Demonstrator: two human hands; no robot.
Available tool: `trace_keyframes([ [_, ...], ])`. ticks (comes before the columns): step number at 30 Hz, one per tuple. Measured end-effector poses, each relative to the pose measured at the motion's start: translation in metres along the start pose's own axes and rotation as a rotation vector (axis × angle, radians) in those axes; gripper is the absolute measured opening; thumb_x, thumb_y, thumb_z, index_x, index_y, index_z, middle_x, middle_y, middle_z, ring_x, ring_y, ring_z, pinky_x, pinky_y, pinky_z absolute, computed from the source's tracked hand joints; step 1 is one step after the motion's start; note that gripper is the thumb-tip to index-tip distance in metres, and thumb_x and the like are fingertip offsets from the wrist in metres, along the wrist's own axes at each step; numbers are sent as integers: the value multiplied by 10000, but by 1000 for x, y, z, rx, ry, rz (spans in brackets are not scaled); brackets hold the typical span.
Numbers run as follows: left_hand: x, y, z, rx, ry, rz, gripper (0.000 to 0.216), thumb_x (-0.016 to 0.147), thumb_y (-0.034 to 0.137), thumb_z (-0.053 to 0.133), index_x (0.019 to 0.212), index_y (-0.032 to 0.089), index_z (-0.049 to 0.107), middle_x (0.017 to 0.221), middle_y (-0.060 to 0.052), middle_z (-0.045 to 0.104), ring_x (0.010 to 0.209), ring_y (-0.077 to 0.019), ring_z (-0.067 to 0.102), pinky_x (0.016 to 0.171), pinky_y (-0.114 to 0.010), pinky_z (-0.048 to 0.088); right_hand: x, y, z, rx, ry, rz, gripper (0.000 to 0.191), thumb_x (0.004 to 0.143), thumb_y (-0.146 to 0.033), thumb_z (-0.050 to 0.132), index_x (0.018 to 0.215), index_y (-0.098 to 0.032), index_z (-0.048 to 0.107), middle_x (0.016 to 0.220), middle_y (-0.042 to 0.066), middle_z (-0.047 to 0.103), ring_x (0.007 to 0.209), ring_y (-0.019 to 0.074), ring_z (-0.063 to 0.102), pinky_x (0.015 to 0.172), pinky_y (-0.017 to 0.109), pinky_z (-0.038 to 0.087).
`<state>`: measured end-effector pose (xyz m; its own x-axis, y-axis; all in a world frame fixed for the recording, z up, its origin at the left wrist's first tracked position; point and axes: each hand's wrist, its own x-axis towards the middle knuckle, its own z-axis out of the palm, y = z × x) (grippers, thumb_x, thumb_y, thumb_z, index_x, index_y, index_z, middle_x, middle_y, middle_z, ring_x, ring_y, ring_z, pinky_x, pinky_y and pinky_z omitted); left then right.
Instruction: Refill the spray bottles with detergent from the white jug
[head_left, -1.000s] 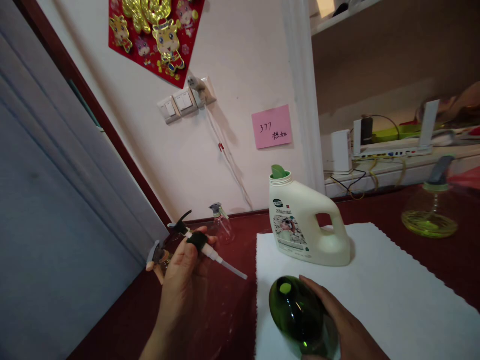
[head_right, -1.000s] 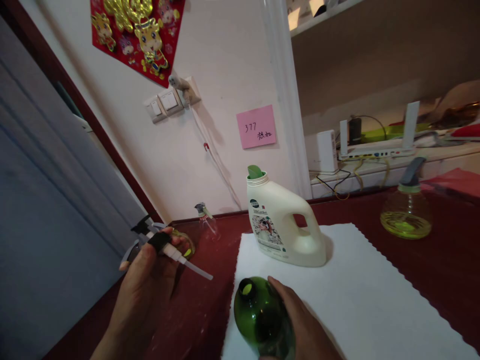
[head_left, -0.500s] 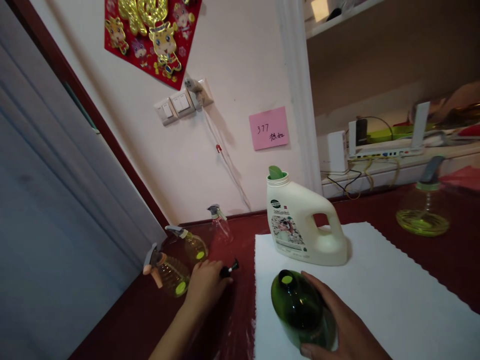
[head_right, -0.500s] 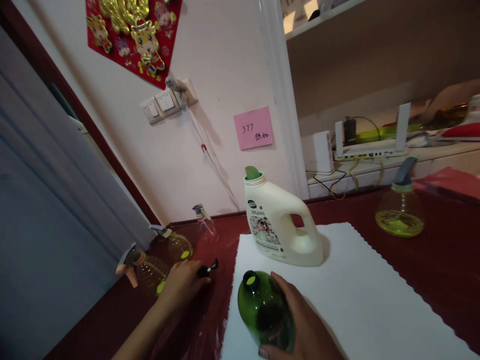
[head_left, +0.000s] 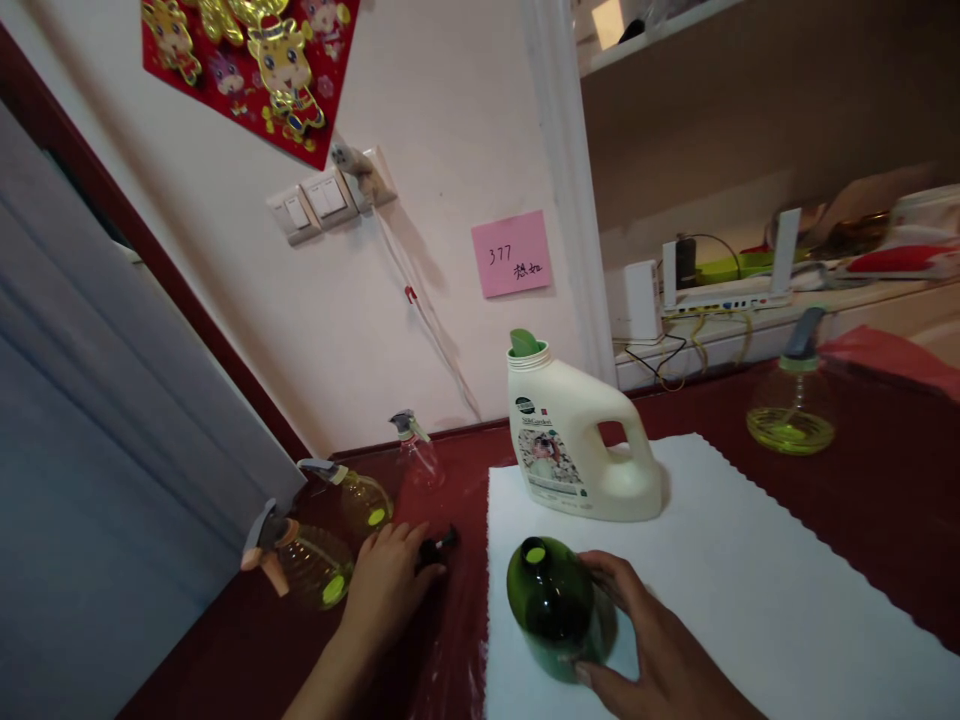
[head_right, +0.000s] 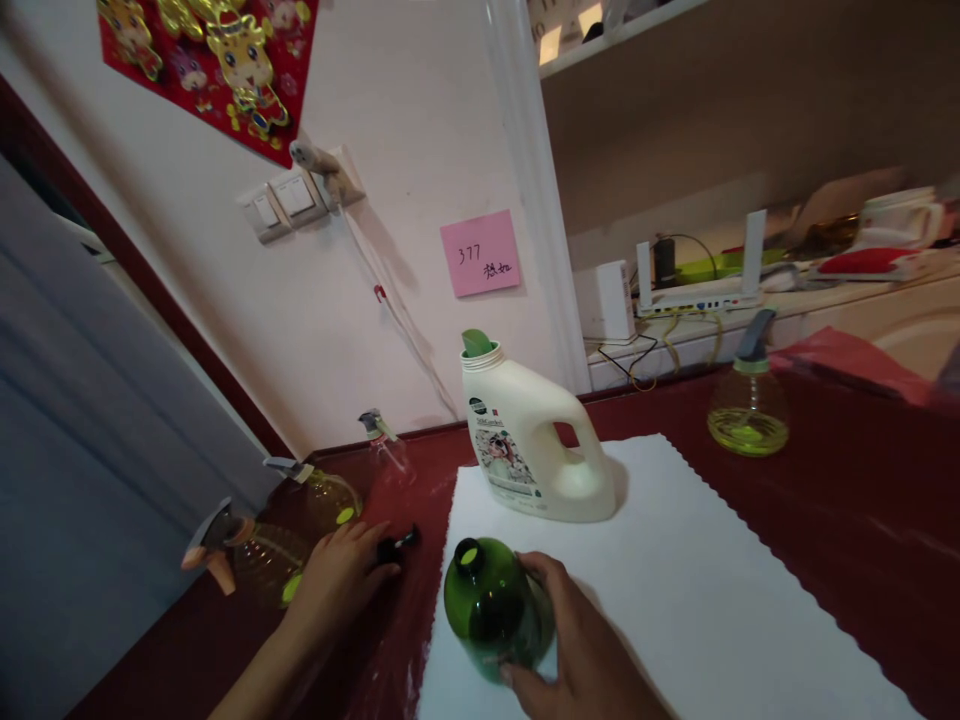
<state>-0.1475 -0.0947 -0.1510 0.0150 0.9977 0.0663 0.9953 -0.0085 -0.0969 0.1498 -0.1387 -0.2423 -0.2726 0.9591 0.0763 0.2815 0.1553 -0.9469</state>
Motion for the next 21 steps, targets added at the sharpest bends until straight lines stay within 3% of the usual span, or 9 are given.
trace_keyframes([
  [3,-5,12,-10,-71,64,69,366,881,274,655,1240,212,696,1252,-109,709,1182,-321,608,1012,-460,414,2,8,3,-37,-2,-15,817,696,-249,666,1449,-260,347,1477,136,480,1372,314,459,1143,534,369],
  [6,-11,24,-19,-222,131,151,347,898,255,629,1234,205,701,1277,-113,694,1184,-305,606,1040,-467,416,0,19,9,-75,152,-164,893,695,-235,672,1503,-312,300,1543,102,428,1416,338,415,1152,594,354],
  [9,-12,34,-28,-443,198,211,333,916,310,604,1211,195,708,1272,-125,685,1191,-302,598,1052,-480,426,-3,17,3,-123,298,-392,742,824,-305,640,1495,-344,328,1540,83,440,1409,335,432,1115,583,420],
  [11,-10,42,-38,-615,238,242,334,917,366,599,1182,198,715,1240,-128,689,1179,-301,600,1036,-483,445,-4,3,-11,-145,358,-446,596,914,-353,591,1466,-339,367,1511,81,469,1378,306,472,1091,522,465],
  [16,-2,65,-80,-999,393,252,240,871,357,650,1051,222,736,1161,-88,705,1122,-267,622,1021,-444,460,17,-52,-63,-73,593,-335,467,937,-493,578,1362,-332,472,1412,48,540,1293,266,517,1074,479,452],
  [21,-3,82,-107,-1433,486,125,281,842,386,729,1068,219,741,1072,-55,732,1022,-220,655,927,-350,502,69,-63,-103,-69,680,-240,656,801,-623,675,1306,-231,526,1397,107,555,1304,312,496,1108,506,376],
])
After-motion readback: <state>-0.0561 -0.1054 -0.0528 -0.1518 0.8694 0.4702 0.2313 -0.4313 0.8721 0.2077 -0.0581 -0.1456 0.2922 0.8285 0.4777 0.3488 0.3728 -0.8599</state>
